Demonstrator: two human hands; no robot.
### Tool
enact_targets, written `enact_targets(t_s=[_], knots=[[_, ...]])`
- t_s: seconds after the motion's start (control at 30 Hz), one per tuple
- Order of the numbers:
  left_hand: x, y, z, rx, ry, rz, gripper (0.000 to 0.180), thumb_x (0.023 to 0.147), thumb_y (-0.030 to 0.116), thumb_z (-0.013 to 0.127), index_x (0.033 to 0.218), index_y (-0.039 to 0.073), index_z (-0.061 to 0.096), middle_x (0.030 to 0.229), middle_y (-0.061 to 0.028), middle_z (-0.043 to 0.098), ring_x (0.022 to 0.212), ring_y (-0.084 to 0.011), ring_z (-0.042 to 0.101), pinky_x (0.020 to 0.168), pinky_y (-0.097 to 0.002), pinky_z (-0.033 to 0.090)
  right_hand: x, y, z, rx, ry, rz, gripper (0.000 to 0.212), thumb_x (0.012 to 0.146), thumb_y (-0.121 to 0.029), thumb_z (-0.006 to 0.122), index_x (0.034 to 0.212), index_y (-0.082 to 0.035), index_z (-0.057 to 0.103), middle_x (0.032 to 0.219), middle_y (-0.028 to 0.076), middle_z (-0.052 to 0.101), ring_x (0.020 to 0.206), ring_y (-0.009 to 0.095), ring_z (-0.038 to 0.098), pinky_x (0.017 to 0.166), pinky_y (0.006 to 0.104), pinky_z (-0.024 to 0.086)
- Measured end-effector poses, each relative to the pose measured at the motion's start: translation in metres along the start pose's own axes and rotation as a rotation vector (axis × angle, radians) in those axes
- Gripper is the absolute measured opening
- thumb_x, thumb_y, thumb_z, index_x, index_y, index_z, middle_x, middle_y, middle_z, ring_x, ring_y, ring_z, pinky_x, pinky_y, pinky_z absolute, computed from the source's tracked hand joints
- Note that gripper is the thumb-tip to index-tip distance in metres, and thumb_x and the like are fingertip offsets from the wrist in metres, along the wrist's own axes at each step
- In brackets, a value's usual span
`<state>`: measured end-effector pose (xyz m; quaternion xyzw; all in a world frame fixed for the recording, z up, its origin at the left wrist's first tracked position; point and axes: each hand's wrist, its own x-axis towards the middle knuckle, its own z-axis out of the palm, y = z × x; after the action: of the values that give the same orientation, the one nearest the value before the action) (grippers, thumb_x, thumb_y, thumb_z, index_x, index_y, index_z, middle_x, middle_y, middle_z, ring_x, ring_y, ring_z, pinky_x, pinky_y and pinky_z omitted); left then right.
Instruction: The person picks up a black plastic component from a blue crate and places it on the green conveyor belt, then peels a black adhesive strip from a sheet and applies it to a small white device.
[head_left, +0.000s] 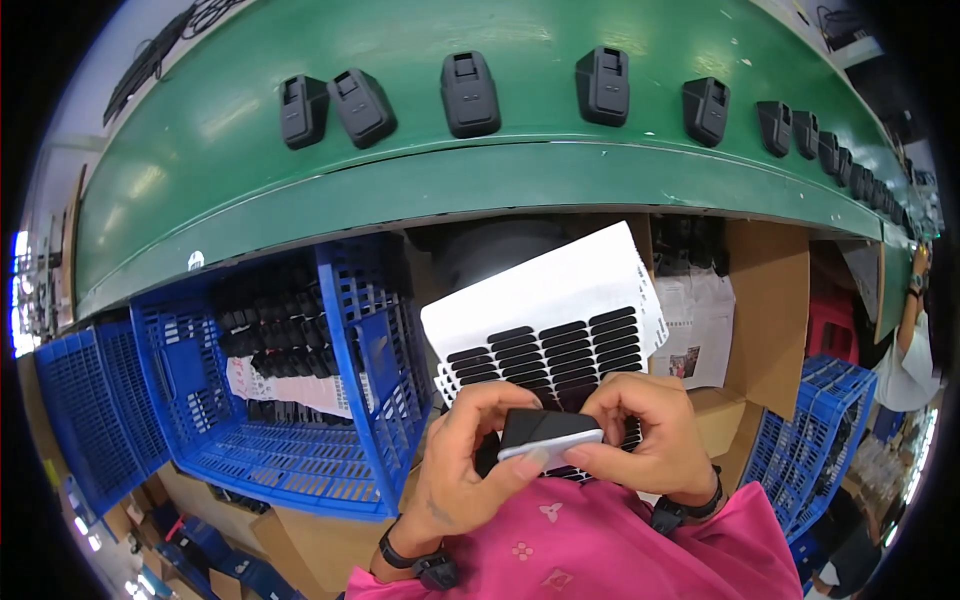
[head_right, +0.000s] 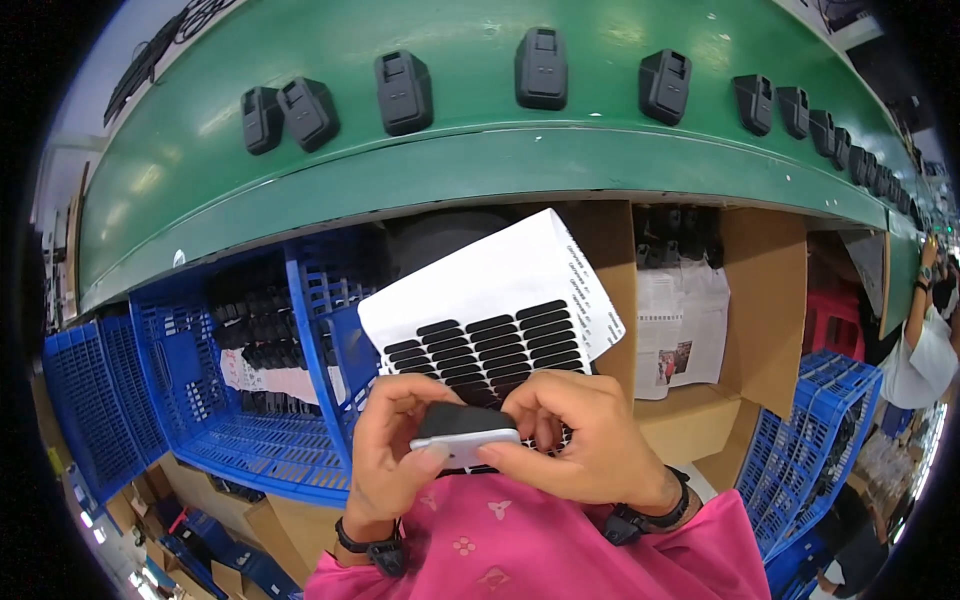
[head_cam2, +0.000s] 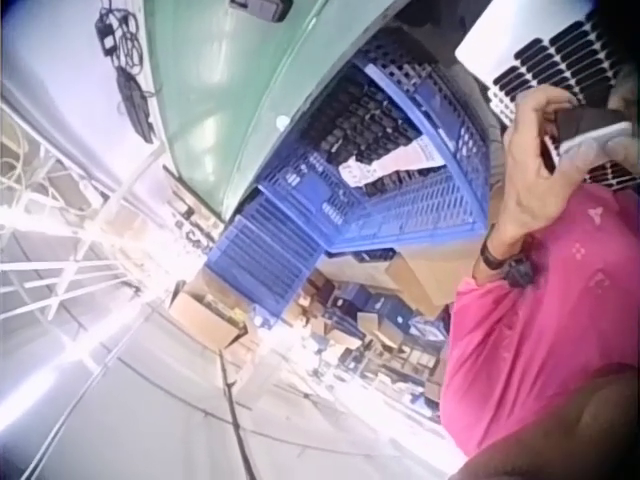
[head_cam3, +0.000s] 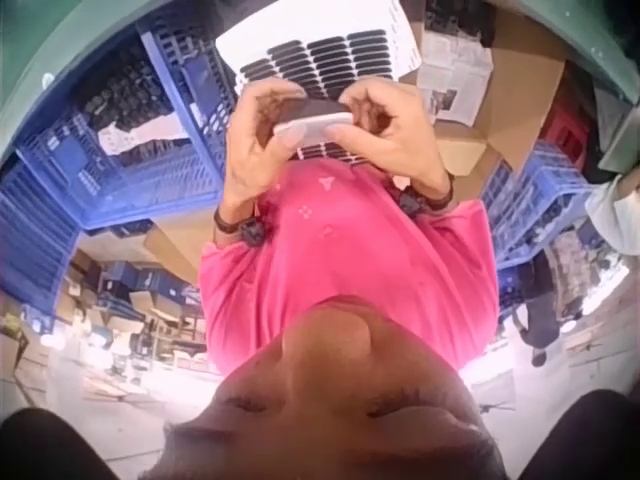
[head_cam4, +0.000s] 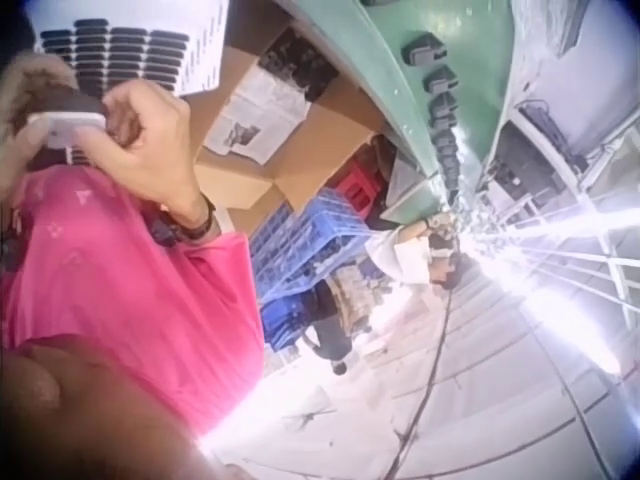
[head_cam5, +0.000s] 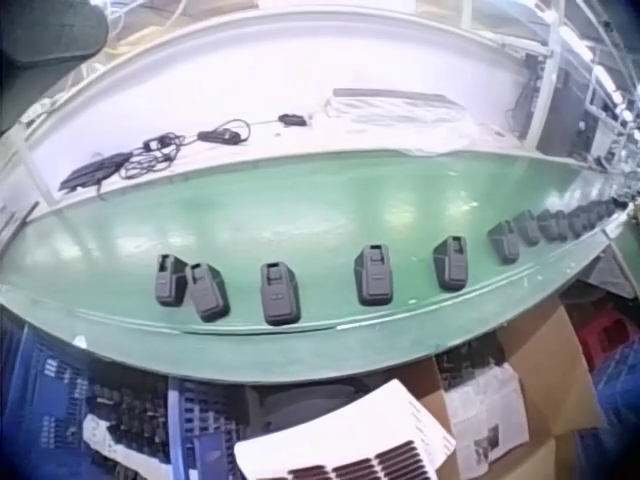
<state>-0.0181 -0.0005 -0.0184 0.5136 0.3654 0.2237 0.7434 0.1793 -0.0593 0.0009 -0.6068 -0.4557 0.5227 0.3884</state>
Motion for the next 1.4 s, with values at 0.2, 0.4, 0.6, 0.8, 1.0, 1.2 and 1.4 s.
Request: enact_targets(t_s=[0.2, 0.4, 0.6, 0.8, 1.0, 1.2, 1.4], knots=[[-0.002, -0.019, -0.032, 0.348, 0.233, 0.283, 0.058, 0.094, 0.047, 0.038, 0.112, -0.004, 0.058, 0.102, -0.0176, 0.06, 0.099, -0.0207, 0.058, 0.079, -0.0302, 0.047, 0.023, 0.001, 0.031, -0.134, 0.222, -0.179, 0.022, 0.074, -0.005, 0.072, 0.094, 0.001, 0.064, 0.072, 0.004, 0.057, 0.052, 0.007, 0.048, 0.047, 0.0214, 0.037], [0.007, -0.021, -0.05, -0.071, 0.22, 0.043, 0.064, 0.094, 0.052, 0.041, 0.114, -0.007, 0.056, 0.111, -0.0138, 0.06, 0.102, -0.0184, 0.058, 0.085, -0.0281, 0.047, 0.045, 0.016, 0.046, -0.69, 0.445, -0.364, 0.046, 0.07, -0.004, 0.074, 0.114, 0.002, 0.059, 0.095, 0.011, 0.05, 0.076, 0.021, 0.05, 0.063, 0.0302, 0.042], [0.026, -0.011, -0.041, -0.017, 0.142, 0.087, 0.06, 0.095, 0.048, 0.044, 0.117, -0.006, 0.055, 0.111, -0.0119, 0.06, 0.101, -0.0159, 0.056, 0.087, -0.0255, 0.043, 0.04, 0.029, 0.042, -0.698, 0.559, -0.365, 0.041, 0.071, -0.003, 0.073, 0.11, 0.004, 0.06, 0.096, 0.011, 0.05, 0.08, 0.022, 0.049, 0.067, 0.0323, 0.042], [0.031, -0.015, -0.041, 0.001, 0.134, 0.097, 0.058, 0.094, 0.046, 0.045, 0.117, -0.006, 0.055, 0.111, -0.0112, 0.06, 0.1, -0.0161, 0.056, 0.086, -0.0259, 0.043, 0.047, 0.033, 0.046, -0.578, 0.633, -0.302, 0.028, 0.073, -0.004, 0.073, 0.097, 0.004, 0.061, 0.088, 0.011, 0.053, 0.072, 0.021, 0.052, 0.062, 0.0303, 0.044], [0.015, -0.027, -0.049, -0.32, 0.354, 0.136, 0.066, 0.083, 0.047, 0.063, 0.122, -0.005, 0.047, 0.109, -0.0181, 0.06, 0.087, -0.0235, 0.064, 0.067, -0.0315, 0.053, 0.042, 0.033, 0.053, -0.351, 0.584, -0.222, 0.014, 0.076, -0.001, 0.069, 0.083, 0.001, 0.057, 0.086, 0.008, 0.055, 0.07, 0.014, 0.052, 0.062, 0.0258, 0.044], [-0.001, 0.012, -0.029, -0.484, 0.256, 0.177, 0.061, 0.076, 0.024, 0.07, 0.122, -0.003, 0.039, 0.102, -0.016, 0.052, 0.082, -0.0319, 0.065, 0.07, -0.0356, 0.056, 0.028, 0.017, 0.035, -0.051, 0.404, -0.215, 0.01, 0.078, 0.004, 0.062, 0.081, 0.0, 0.053, 0.085, 0.007, 0.052, 0.079, 0.014, 0.049, 0.074, 0.0251, 0.039], [0.01, 0.011, -0.001, -0.247, 0.022, 0.063, 0.043, 0.083, 0.012, 0.06, 0.118, -0.003, 0.04, 0.102, -0.0143, 0.056, 0.083, -0.0245, 0.064, 0.074, -0.0344, 0.052, 0.003, -0.031, 0.005, 0.695, 0.105, 0.074, 0.007, 0.083, 0.003, 0.059, 0.087, 0.001, 0.053, 0.077, 0.001, 0.056, 0.066, 0.003, 0.05, 0.056, 0.0179, 0.039]])
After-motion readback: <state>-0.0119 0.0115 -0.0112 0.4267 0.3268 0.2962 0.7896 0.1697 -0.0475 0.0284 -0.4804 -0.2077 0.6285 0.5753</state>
